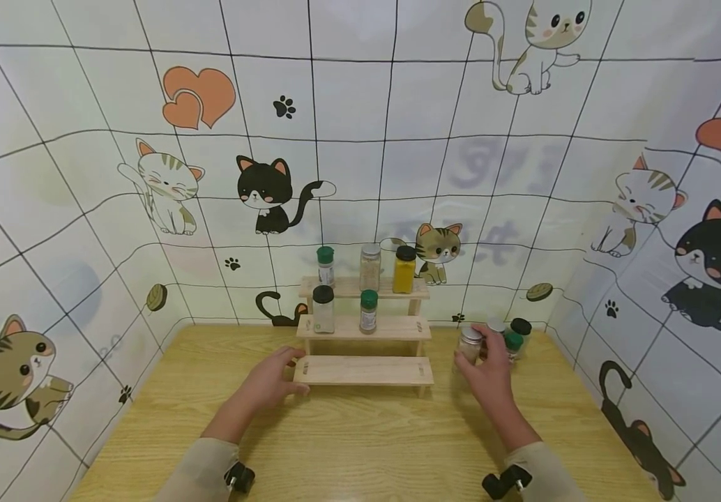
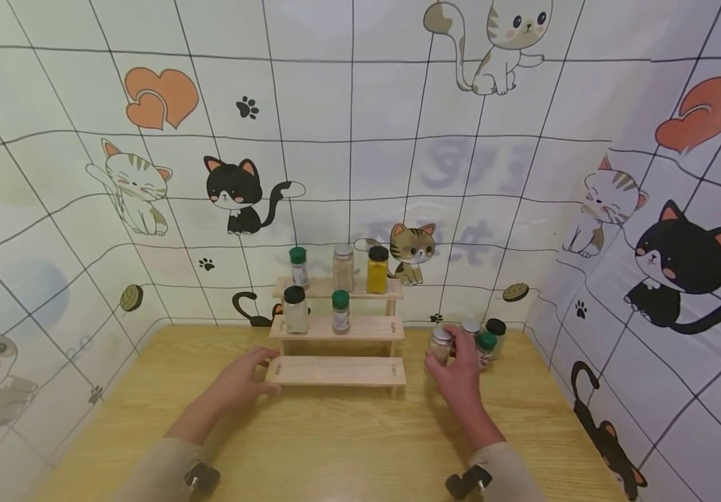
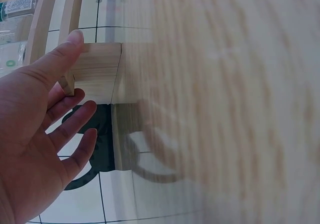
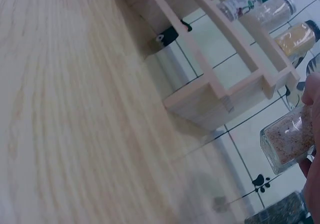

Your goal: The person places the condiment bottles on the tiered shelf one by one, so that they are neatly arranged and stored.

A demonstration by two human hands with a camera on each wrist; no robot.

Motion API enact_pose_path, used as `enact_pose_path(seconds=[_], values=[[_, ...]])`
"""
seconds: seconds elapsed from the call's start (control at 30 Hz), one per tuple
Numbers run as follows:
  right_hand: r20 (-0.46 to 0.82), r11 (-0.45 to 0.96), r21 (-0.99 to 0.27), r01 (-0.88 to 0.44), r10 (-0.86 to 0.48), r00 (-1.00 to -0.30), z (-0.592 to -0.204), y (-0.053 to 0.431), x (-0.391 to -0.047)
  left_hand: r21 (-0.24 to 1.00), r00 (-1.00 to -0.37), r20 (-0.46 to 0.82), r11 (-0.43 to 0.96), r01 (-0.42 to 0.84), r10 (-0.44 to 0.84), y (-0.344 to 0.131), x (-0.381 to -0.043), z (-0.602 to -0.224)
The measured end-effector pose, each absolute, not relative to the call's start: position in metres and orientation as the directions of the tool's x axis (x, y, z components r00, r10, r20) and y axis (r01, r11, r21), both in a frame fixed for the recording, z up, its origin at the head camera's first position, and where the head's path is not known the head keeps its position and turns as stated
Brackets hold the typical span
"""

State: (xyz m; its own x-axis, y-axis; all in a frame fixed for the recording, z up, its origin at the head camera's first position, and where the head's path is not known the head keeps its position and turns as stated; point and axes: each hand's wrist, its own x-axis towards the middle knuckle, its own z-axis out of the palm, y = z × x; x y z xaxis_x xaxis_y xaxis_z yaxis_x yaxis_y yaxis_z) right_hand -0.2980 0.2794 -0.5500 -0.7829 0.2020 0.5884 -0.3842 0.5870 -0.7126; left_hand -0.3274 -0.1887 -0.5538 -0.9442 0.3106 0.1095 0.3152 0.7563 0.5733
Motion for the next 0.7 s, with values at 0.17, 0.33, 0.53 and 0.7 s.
enact_pose_path(seconds=[0.17,0.33,0.53,0.7], values=[[0.601,0.543,-0.722,-0.428,0.187,-0.777,-0.535,0.27,-0.298,0.578,-0.945,0.111,0.754,0.312,0.307,-0.189,-0.326,-0.554],[0.617,0.527,-0.713,-0.462,0.16,-0.77,-0.521,0.26,-0.302,0.585,-0.946,0.117,0.748,0.313,0.303,-0.188,-0.325,-0.555],[0.624,0.505,-0.712,-0.488,0.136,-0.77,-0.507,0.247,-0.308,0.587,-0.947,0.112,0.749,0.307,0.301,-0.189,-0.326,-0.556],[0.644,0.492,-0.7,-0.518,0.122,-0.755,-0.498,0.236,-0.312,0.587,-0.945,0.12,0.746,0.314,0.303,-0.189,-0.325,-0.556]])
